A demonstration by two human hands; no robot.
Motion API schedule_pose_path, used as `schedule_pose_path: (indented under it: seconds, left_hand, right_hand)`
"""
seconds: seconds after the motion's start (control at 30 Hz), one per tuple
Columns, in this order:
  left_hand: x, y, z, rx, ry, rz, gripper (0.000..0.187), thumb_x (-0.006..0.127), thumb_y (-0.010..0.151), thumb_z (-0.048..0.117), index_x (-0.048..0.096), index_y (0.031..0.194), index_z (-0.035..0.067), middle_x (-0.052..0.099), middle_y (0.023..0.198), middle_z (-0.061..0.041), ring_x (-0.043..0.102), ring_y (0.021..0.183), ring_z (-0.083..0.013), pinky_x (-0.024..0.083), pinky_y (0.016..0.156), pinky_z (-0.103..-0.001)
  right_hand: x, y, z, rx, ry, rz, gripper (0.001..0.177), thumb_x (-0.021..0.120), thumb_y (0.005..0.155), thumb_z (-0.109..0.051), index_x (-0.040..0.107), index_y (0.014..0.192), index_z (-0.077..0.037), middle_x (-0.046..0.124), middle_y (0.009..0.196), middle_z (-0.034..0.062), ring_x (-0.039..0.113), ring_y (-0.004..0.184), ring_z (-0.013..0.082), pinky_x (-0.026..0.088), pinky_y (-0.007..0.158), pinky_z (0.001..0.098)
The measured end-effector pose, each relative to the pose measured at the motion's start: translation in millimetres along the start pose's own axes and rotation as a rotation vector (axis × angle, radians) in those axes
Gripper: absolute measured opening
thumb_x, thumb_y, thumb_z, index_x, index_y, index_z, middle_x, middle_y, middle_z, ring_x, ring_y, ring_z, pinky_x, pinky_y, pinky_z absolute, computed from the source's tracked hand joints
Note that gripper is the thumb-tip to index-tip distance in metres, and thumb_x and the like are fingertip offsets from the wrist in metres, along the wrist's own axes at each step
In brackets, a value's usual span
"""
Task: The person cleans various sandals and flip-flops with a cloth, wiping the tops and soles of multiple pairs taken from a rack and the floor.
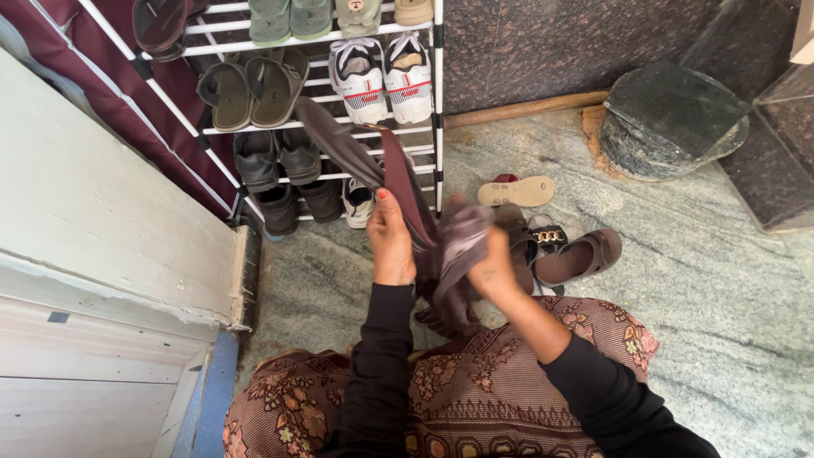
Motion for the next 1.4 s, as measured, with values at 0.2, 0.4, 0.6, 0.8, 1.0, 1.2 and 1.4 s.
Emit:
schedule_pose_path:
  seconds: [0.2,0.4,0.6,0.8,1.0,1.2,1.4]
  left_hand:
    - [10.8,-11.7,-46.0,-0.185,0.275,-0.066,0.049,0.056,0.105,0.056,0.061,0.084,0.012,0.047,0.075,0.005,0.044,0.068,-0.0101,0.038,0.061,-0.030]
    - [40.4,-30.9,-55.0,-0.133,0.325,-0.079,0.048,0.060,0.102,0.048,0.070,0.094,0.002,0.063,0.084,0.002,0.054,0.080,-0.0076,0.046,0.073,-0.028]
    - [43.5,-26.7,-39.8,-0.073,0.359,-0.083,0.048,0.060,0.102,0.046,0.072,0.104,-0.001,0.069,0.091,-0.002,0.057,0.084,-0.0092,0.048,0.076,-0.029]
    - [56.1,-32.7,-19.5,0.086,0.780,-0.237,0.059,0.062,0.098,0.055,0.073,0.108,-0.001,0.071,0.096,-0.011,0.064,0.088,-0.0161,0.051,0.077,-0.034]
    - [70.6,-53.8,-77.6,-0.144,0.597,-0.316,0.065,0.055,0.098,0.061,0.074,0.111,0.000,0.073,0.094,-0.011,0.064,0.085,-0.0177,0.051,0.078,-0.034]
    - [44.5,-33.5,-104.3,-0.452,0.190,-0.233,0.071,0.051,0.103,0.065,0.073,0.107,-0.002,0.071,0.100,-0.006,0.061,0.094,-0.0141,0.050,0.083,-0.033]
    - [17.9,-10.3,-71.6,-0.402,0.019,-0.186,0.067,0.057,0.094,0.063,0.072,0.117,0.003,0.073,0.115,-0.004,0.065,0.103,-0.0129,0.051,0.091,-0.031]
  right_hand:
    - [-51.0,18.7,-26.1,0.115,0.649,0.364,0.037,0.053,0.105,-0.037,0.059,0.126,-0.007,0.066,0.117,0.0086,0.066,0.106,0.0222,0.055,0.091,0.0395]
    - [-13.4,8.5,18.2,0.200,0.770,0.278,0.055,0.054,0.100,-0.043,0.042,0.143,-0.011,0.054,0.141,0.0078,0.051,0.131,0.0228,0.042,0.111,0.0392]
    - [-8.3,-6.1,26.4,0.073,0.053,0.104,0.051,0.051,0.106,-0.035,0.049,0.144,0.000,0.059,0.136,0.0117,0.054,0.126,0.0225,0.044,0.107,0.0387]
    - [-27.4,23.2,19.3,0.357,0.550,0.114,0.043,0.047,0.104,-0.044,0.058,0.126,-0.009,0.063,0.114,0.0026,0.059,0.105,0.0177,0.051,0.091,0.0375]
    - [-51.1,26.3,1.9,0.263,0.650,0.319,0.040,0.051,0.105,-0.043,0.058,0.128,-0.010,0.062,0.114,0.0024,0.060,0.102,0.0176,0.052,0.088,0.0352]
    - [-23.7,-0.9,-67.5,-0.326,-0.367,0.215,0.041,0.054,0.096,-0.019,0.047,0.130,0.003,0.057,0.122,0.0168,0.057,0.112,0.0355,0.046,0.098,0.0414]
    - [14.4,-8.5,-62.2,-0.411,-0.730,-0.123,0.018,0.058,0.089,-0.011,0.064,0.096,0.005,0.063,0.097,0.0254,0.059,0.098,0.0464,0.041,0.092,0.0526]
Point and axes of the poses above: each hand's wrist, its own y-axis towards the middle knuckle, its own x-axis out of the palm, z = x × y, the point moved 9 cm from there along y, towards the middle knuckle
